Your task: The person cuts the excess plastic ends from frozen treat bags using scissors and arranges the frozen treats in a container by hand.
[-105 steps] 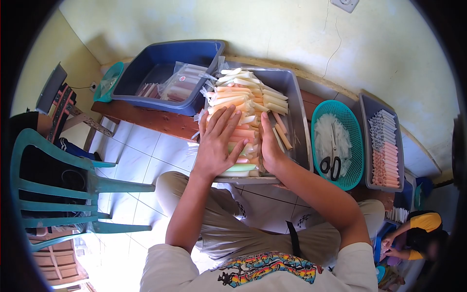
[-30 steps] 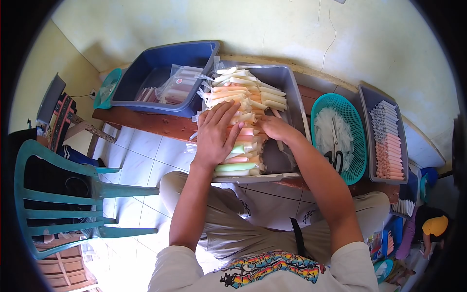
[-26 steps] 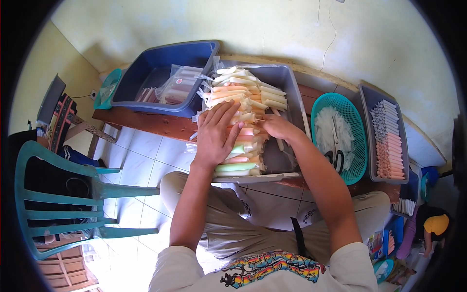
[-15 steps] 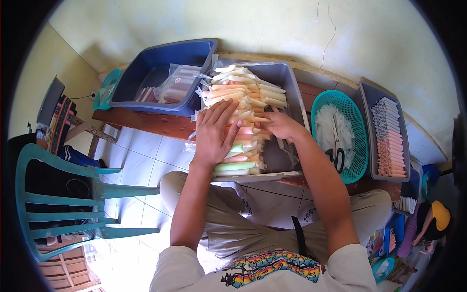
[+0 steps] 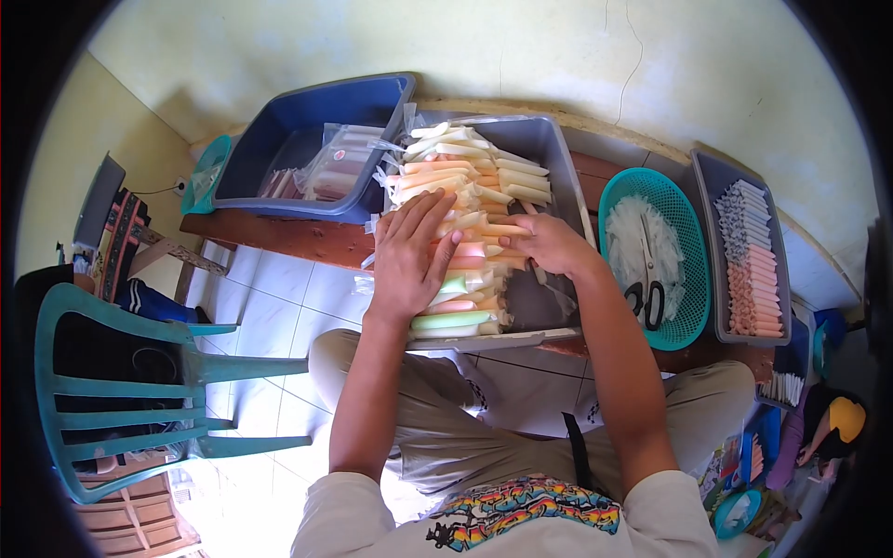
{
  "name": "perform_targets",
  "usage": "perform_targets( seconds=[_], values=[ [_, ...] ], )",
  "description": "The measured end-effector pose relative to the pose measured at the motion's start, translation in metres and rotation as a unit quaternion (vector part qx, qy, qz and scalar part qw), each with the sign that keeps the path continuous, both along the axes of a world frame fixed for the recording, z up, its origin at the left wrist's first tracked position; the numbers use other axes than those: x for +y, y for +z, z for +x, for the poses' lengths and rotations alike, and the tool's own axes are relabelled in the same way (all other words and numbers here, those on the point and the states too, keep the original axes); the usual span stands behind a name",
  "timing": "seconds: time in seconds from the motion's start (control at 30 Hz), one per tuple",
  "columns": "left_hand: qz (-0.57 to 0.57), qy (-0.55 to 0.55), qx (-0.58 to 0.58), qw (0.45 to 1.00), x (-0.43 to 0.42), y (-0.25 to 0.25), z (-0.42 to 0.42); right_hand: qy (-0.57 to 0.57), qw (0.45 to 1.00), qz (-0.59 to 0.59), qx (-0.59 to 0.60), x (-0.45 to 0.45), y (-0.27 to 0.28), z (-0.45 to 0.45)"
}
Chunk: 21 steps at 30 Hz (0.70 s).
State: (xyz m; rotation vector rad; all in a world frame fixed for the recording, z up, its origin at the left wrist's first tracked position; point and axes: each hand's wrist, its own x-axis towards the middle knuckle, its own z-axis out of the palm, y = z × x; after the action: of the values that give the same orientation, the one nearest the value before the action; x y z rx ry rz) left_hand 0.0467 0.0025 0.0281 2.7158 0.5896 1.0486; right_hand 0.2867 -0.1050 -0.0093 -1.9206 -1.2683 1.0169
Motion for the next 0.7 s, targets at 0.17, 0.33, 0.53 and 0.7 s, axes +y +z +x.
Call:
perform_targets(
  seconds=[0.17, 0.33, 0.53, 0.7],
  values=[
    [-0.016, -0.001, 0.001, 1.000, 0.000, -0.002, 0.000, 0.011, 0.994, 0.069, -0.087, -0.007, -0.001, 0.002],
    [-0.008, 0.030, 0.007, 0.999, 0.000, -0.004, 0.000, -0.011, 0.996, 0.073, -0.056, -0.017, 0.012, 0.000],
    [-0.021, 0.027, 0.010, 0.999, -0.001, 0.002, 0.001, -0.028, 0.993, 0.106, -0.052, -0.021, 0.006, 0.002],
    [-0.019, 0.029, 0.019, 0.999, -0.002, 0.004, 0.002, -0.065, 0.984, 0.128, -0.107, -0.026, 0.025, -0.002]
  ],
)
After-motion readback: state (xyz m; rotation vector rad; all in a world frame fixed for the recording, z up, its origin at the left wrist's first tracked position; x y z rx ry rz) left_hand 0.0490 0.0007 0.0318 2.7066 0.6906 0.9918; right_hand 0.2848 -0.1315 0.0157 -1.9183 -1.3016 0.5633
